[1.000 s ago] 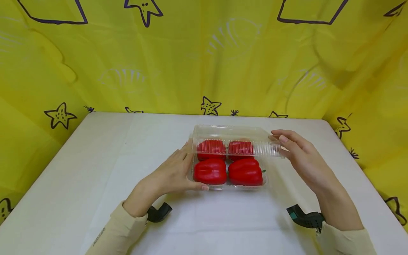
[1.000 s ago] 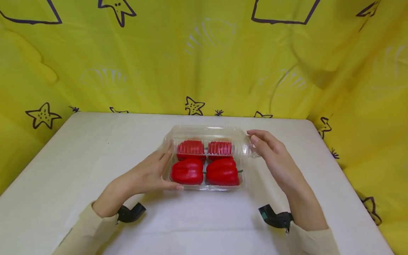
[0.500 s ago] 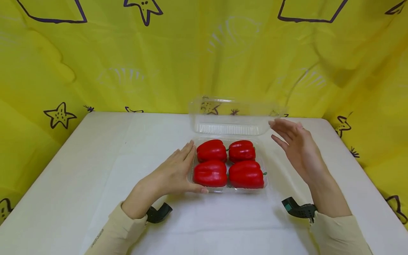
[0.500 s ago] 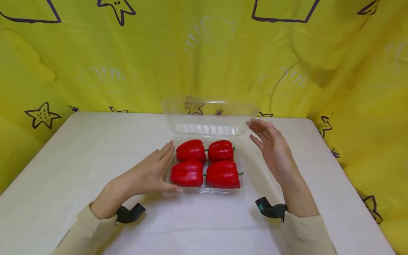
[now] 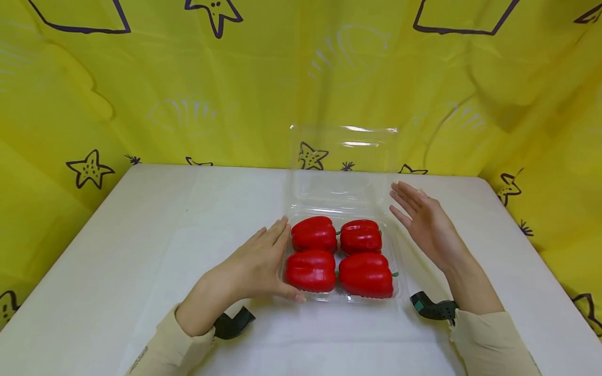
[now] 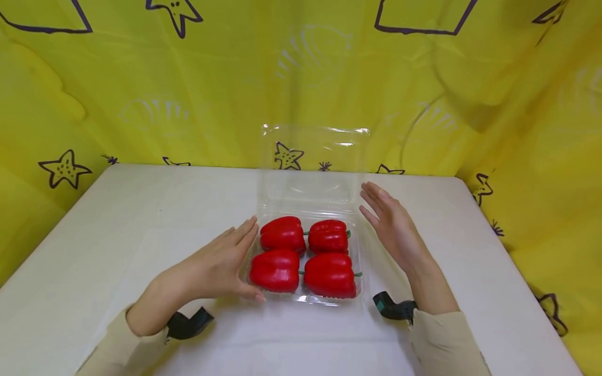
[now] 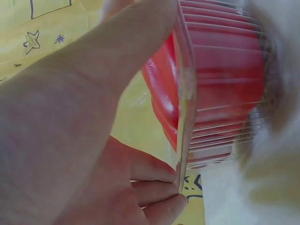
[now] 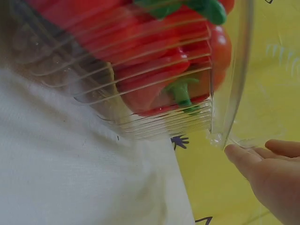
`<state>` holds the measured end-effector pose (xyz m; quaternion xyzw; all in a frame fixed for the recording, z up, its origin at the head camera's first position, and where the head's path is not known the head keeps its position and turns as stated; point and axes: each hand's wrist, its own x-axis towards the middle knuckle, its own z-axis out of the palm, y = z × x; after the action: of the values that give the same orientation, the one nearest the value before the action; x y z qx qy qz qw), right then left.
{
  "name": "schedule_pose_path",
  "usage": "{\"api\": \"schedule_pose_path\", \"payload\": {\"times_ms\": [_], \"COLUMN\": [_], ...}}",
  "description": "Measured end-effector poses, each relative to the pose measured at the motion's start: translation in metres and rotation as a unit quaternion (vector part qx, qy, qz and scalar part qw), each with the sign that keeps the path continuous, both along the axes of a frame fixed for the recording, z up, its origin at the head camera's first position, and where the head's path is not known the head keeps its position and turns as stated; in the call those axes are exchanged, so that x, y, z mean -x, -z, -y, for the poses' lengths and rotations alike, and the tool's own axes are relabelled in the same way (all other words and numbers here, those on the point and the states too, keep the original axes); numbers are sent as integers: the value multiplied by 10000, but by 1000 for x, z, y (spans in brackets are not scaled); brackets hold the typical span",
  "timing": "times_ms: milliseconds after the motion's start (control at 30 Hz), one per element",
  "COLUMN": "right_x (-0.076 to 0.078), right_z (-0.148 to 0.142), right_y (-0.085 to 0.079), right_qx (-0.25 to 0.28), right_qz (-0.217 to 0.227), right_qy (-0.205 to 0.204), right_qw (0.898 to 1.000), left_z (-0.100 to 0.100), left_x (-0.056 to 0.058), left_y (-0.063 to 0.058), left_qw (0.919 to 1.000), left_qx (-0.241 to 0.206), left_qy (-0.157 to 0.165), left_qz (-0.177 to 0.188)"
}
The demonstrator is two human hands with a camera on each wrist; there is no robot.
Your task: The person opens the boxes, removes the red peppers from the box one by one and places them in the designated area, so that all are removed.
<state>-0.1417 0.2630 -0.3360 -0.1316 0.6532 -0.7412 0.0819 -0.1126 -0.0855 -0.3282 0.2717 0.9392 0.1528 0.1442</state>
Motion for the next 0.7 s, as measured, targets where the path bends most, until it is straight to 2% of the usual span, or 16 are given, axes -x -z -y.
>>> {"api": "schedule_pose_path", "payload": {"times_ms": [167, 700], "right_x": [2, 2], "right_z": [4, 0], "right_y": [0, 0], "right_qx": [-94, -450], "right_qz": [405, 854], "right_qy": [-28, -54], "right_qw": [9991, 9953], "left_z": [-1, -5], "left_x": [-3, -10], "left_y": [-1, -4], "left_qw": [10000, 9998], "left_qx": [27, 197], "left_qy": [-5, 4], "left_qz": [0, -11]}}
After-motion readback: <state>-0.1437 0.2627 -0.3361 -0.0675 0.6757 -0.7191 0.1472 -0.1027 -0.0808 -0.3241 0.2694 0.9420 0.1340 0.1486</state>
